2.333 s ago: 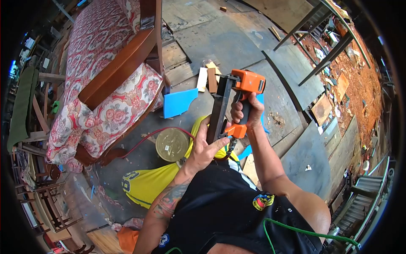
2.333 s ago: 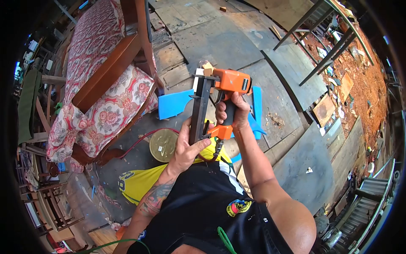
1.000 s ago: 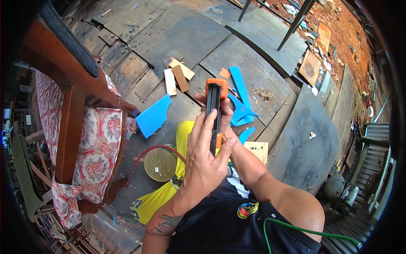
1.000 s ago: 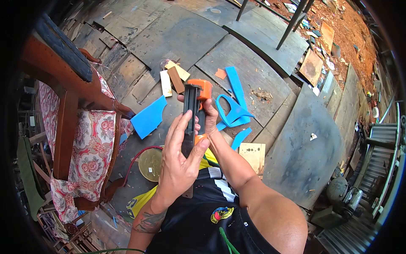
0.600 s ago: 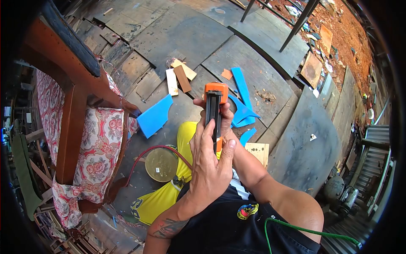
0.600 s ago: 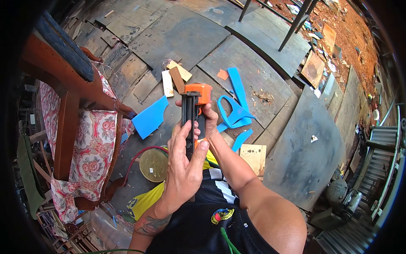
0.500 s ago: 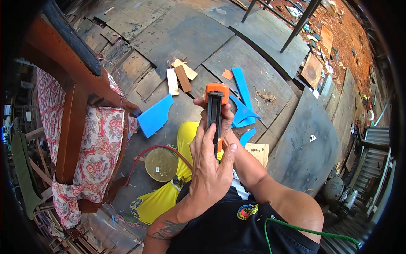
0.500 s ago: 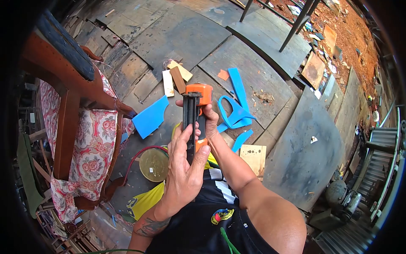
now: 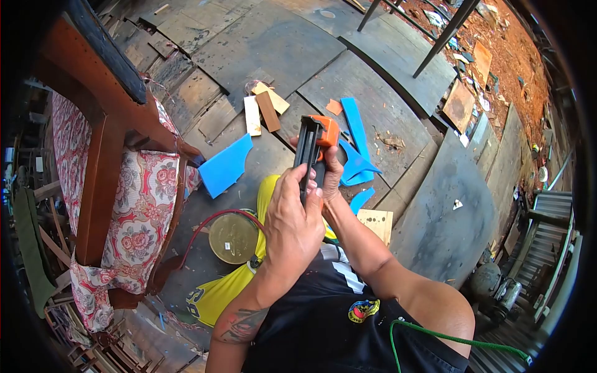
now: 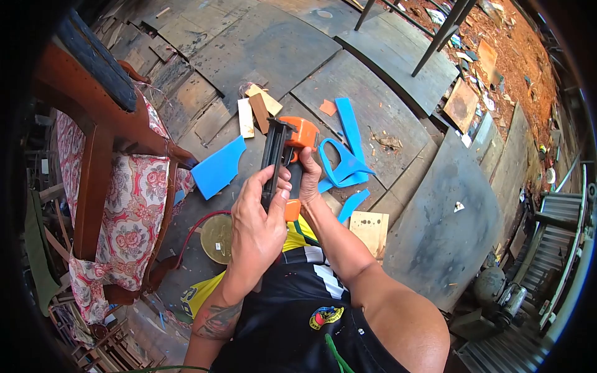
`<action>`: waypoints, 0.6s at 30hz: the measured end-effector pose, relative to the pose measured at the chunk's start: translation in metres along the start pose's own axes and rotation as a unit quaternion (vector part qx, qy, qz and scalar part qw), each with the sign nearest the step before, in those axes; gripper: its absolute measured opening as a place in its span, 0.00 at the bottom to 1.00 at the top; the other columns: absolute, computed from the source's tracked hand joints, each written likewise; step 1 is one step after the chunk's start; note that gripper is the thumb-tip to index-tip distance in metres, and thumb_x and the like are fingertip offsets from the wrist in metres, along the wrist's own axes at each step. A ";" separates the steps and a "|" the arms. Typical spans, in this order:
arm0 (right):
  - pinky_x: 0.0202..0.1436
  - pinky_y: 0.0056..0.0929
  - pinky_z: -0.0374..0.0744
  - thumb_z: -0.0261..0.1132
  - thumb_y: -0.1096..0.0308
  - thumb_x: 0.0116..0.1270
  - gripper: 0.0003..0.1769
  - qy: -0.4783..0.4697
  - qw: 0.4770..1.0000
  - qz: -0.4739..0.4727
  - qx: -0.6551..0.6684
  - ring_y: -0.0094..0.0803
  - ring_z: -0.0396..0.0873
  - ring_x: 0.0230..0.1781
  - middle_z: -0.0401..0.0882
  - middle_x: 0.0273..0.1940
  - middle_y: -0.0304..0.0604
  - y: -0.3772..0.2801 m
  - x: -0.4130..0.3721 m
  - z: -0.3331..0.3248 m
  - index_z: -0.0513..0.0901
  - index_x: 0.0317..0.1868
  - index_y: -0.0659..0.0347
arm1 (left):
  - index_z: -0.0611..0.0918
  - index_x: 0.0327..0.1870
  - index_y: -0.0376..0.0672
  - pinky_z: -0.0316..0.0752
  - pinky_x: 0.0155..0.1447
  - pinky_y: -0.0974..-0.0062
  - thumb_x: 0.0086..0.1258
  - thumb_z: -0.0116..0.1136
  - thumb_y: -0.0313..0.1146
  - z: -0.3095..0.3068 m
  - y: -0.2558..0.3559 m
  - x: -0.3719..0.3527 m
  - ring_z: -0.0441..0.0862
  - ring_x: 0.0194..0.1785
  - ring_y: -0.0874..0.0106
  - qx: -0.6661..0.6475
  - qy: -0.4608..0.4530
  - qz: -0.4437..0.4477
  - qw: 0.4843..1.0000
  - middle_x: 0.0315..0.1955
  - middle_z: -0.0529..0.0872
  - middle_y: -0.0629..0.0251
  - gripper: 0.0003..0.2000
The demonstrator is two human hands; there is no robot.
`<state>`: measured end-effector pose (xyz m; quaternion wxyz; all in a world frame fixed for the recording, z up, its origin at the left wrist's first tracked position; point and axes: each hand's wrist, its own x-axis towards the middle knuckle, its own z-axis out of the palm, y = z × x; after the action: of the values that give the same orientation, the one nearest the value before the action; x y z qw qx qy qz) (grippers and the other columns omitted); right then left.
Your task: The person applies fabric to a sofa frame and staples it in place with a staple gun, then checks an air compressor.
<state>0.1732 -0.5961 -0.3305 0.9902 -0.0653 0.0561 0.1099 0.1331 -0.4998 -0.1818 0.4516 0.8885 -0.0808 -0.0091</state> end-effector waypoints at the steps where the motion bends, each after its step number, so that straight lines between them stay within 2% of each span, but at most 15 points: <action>1: 0.14 0.20 0.69 0.72 0.31 0.52 0.56 0.001 1.000 0.000 0.000 0.21 0.65 0.10 0.67 0.16 0.34 0.000 0.000 -0.004 0.70 0.62 0.78 | 0.76 0.55 0.31 0.75 0.54 0.64 0.70 0.58 0.26 0.001 -0.001 0.001 0.83 0.47 0.59 0.000 -0.001 -0.001 1.000 0.43 0.84 0.52 0.15; 3: 0.14 0.21 0.69 0.69 0.30 0.53 0.56 0.028 0.999 -0.012 -0.025 0.22 0.65 0.10 0.66 0.15 0.33 0.001 -0.001 -0.011 0.71 0.63 0.76 | 0.76 0.56 0.31 0.76 0.53 0.67 0.70 0.57 0.24 0.004 -0.007 0.003 0.84 0.48 0.61 0.033 -0.003 -0.030 0.999 0.42 0.84 0.51 0.15; 4: 0.15 0.20 0.70 0.67 0.29 0.55 0.52 0.019 0.999 -0.005 -0.029 0.23 0.66 0.10 0.65 0.15 0.33 0.002 -0.002 -0.013 0.73 0.61 0.71 | 0.76 0.56 0.31 0.76 0.53 0.67 0.70 0.57 0.24 0.005 -0.010 0.005 0.84 0.48 0.61 0.034 -0.003 -0.031 0.999 0.42 0.84 0.51 0.15; 5: 0.15 0.20 0.70 0.67 0.29 0.55 0.52 0.020 0.999 -0.004 -0.027 0.23 0.66 0.10 0.65 0.15 0.33 0.002 -0.002 -0.019 0.73 0.61 0.71 | 0.76 0.57 0.31 0.76 0.54 0.67 0.71 0.57 0.25 0.005 -0.013 0.005 0.84 0.48 0.62 0.004 -0.025 -0.052 0.998 0.42 0.85 0.51 0.15; 7: 0.14 0.24 0.71 0.65 0.32 0.59 0.39 0.014 0.999 0.000 0.033 0.26 0.67 0.11 0.68 0.17 0.38 0.003 -0.002 -0.025 0.76 0.51 0.61 | 0.75 0.58 0.31 0.77 0.54 0.68 0.71 0.56 0.25 0.005 -0.022 0.009 0.84 0.48 0.64 -0.026 -0.045 -0.075 0.996 0.43 0.85 0.50 0.16; 8: 0.14 0.24 0.71 0.65 0.32 0.59 0.39 0.015 0.999 0.001 0.034 0.26 0.67 0.11 0.68 0.17 0.38 0.003 -0.001 -0.028 0.76 0.51 0.61 | 0.74 0.59 0.32 0.76 0.53 0.64 0.71 0.57 0.27 0.004 -0.027 0.011 0.83 0.50 0.57 -0.081 -0.058 -0.064 0.993 0.45 0.84 0.49 0.17; 10: 0.13 0.22 0.71 0.66 0.31 0.59 0.39 -0.023 0.999 -0.005 0.040 0.25 0.67 0.11 0.67 0.17 0.37 0.004 0.003 -0.025 0.76 0.50 0.61 | 0.74 0.60 0.33 0.75 0.52 0.60 0.71 0.58 0.29 -0.002 -0.021 0.012 0.82 0.52 0.51 -0.133 -0.074 -0.055 0.987 0.47 0.83 0.47 0.19; 11: 0.13 0.22 0.71 0.66 0.31 0.59 0.39 -0.021 0.999 -0.007 0.044 0.25 0.67 0.11 0.67 0.17 0.37 0.004 0.004 -0.026 0.76 0.50 0.61 | 0.73 0.61 0.33 0.76 0.51 0.61 0.71 0.58 0.31 -0.006 -0.012 0.010 0.82 0.52 0.51 -0.175 -0.014 -0.039 0.984 0.46 0.83 0.46 0.20; 13: 0.13 0.21 0.71 0.66 0.31 0.59 0.39 -0.025 0.996 0.017 0.083 0.23 0.68 0.11 0.67 0.17 0.35 -0.004 0.008 -0.027 0.77 0.51 0.61 | 0.73 0.62 0.33 0.77 0.50 0.62 0.72 0.59 0.32 -0.013 -0.013 0.003 0.83 0.51 0.51 -0.215 0.044 -0.020 0.975 0.45 0.84 0.45 0.21; 15: 0.13 0.21 0.71 0.66 0.32 0.59 0.39 -0.026 0.996 0.011 0.088 0.23 0.68 0.11 0.67 0.17 0.35 -0.010 0.011 -0.027 0.77 0.52 0.61 | 0.75 0.62 0.34 0.78 0.45 0.62 0.73 0.58 0.36 -0.029 -0.030 -0.016 0.86 0.45 0.51 -0.027 -0.045 -0.040 0.998 0.38 0.85 0.45 0.20; 16: 0.13 0.21 0.72 0.66 0.32 0.60 0.40 -0.027 0.995 0.012 0.092 0.23 0.68 0.12 0.67 0.18 0.35 -0.010 0.012 -0.027 0.76 0.54 0.61 | 0.77 0.62 0.33 0.78 0.50 0.75 0.75 0.57 0.31 -0.034 -0.028 -0.019 0.83 0.44 0.75 -0.087 -0.122 -0.121 0.981 0.37 0.86 0.58 0.18; 18: 0.13 0.22 0.72 0.65 0.33 0.62 0.39 -0.055 0.993 0.018 0.101 0.23 0.68 0.13 0.68 0.19 0.35 -0.007 0.016 -0.025 0.76 0.57 0.60 | 0.78 0.58 0.33 0.77 0.47 0.76 0.76 0.56 0.33 -0.039 -0.014 -0.014 0.82 0.41 0.76 -0.042 -0.130 -0.145 0.980 0.34 0.85 0.58 0.16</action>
<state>0.1881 -0.6029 -0.3567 0.9911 0.0426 0.0134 0.1252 0.1242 -0.4585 -0.1707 0.4683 0.8621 -0.0082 -0.1932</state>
